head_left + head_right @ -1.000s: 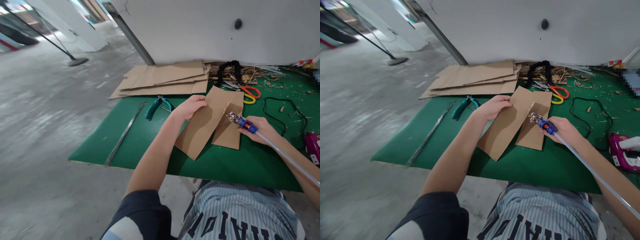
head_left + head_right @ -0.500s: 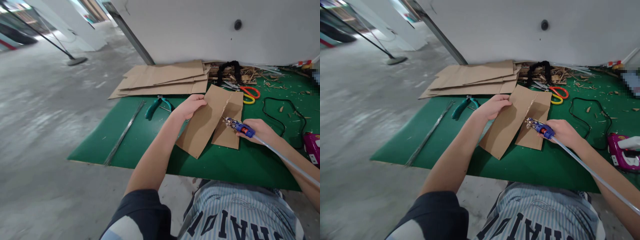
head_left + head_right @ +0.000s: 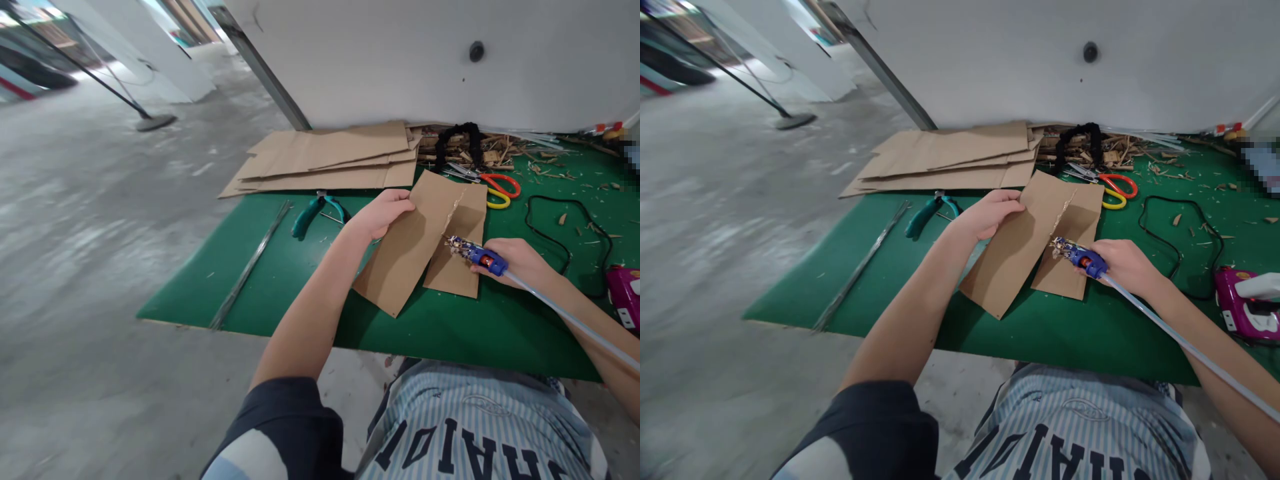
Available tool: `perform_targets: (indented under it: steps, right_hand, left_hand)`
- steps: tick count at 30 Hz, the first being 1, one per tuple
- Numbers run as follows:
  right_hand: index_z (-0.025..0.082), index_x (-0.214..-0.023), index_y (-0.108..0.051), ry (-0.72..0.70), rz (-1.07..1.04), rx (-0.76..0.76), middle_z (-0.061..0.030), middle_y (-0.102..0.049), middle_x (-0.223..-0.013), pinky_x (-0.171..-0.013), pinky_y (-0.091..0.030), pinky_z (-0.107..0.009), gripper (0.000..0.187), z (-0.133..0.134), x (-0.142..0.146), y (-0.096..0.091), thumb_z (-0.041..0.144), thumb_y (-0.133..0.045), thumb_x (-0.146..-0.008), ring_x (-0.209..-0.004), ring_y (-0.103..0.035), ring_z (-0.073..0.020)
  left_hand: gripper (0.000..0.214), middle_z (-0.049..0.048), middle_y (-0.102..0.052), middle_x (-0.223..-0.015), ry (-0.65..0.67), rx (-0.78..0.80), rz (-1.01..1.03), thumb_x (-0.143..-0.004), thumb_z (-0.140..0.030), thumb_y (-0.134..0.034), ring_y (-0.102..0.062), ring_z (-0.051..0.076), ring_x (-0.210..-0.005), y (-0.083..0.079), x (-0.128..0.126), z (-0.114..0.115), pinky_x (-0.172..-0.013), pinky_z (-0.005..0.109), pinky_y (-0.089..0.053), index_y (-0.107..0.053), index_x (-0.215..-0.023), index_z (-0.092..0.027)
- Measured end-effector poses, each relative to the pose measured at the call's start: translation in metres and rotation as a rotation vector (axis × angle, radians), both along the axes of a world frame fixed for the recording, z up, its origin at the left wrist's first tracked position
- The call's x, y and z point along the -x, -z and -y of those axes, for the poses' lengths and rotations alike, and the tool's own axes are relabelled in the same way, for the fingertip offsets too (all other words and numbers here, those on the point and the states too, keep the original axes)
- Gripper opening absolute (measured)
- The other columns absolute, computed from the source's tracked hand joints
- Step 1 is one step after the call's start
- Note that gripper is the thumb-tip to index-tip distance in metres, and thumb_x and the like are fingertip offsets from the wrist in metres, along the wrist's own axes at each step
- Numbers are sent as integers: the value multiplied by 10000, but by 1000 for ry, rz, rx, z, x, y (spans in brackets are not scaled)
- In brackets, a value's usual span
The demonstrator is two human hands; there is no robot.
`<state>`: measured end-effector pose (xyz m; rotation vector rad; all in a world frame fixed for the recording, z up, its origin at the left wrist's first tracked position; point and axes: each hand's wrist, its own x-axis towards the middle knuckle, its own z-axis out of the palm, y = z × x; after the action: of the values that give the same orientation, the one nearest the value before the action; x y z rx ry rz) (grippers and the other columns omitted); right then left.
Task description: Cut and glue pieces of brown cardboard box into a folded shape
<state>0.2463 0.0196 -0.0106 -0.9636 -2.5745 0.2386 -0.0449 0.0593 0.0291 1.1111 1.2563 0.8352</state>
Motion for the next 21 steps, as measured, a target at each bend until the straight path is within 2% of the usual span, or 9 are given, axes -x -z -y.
perform_targets:
  steps: [4, 9, 14, 21]
  right_hand:
    - [209, -696, -527, -16, 45, 2, -14, -592, -651, -521, -311, -238, 415, 2, 2, -1, 596, -516, -846, -585, -561, -136]
    - [207, -730, -541, -51, 39, 74, -22, -619, -688, -530, -326, -231, 395, 6, 4, -5, 579, -512, -861, -620, -592, -141]
    - [213, -776, -546, -18, -52, 30, -29, -612, -726, -549, -375, -235, 338, 3, 3, 0, 542, -530, -854, -636, -591, -148]
    - [211, -783, -532, 16, -60, 1, -28, -593, -728, -555, -389, -237, 317, 4, 5, -1, 519, -535, -858, -636, -586, -149]
  left_hand:
    - [157, 49, -708, -767, -31, 6, 10, -718, -136, -581, -680, 176, -712, 0, -1, 0, -658, 303, -549, -665, -850, -155]
    - [181, 44, -709, -753, -55, 12, 5, -724, -119, -562, -675, 172, -680, -3, -3, 2, -632, 294, -546, -672, -863, -156]
    - [182, 48, -707, -748, -49, 6, 6, -713, -133, -575, -675, 174, -678, -4, -2, 2, -621, 292, -548, -665, -870, -150]
    - [184, 48, -706, -760, -38, -4, 18, -718, -127, -574, -676, 170, -688, -2, -2, 1, -622, 293, -554, -674, -872, -144]
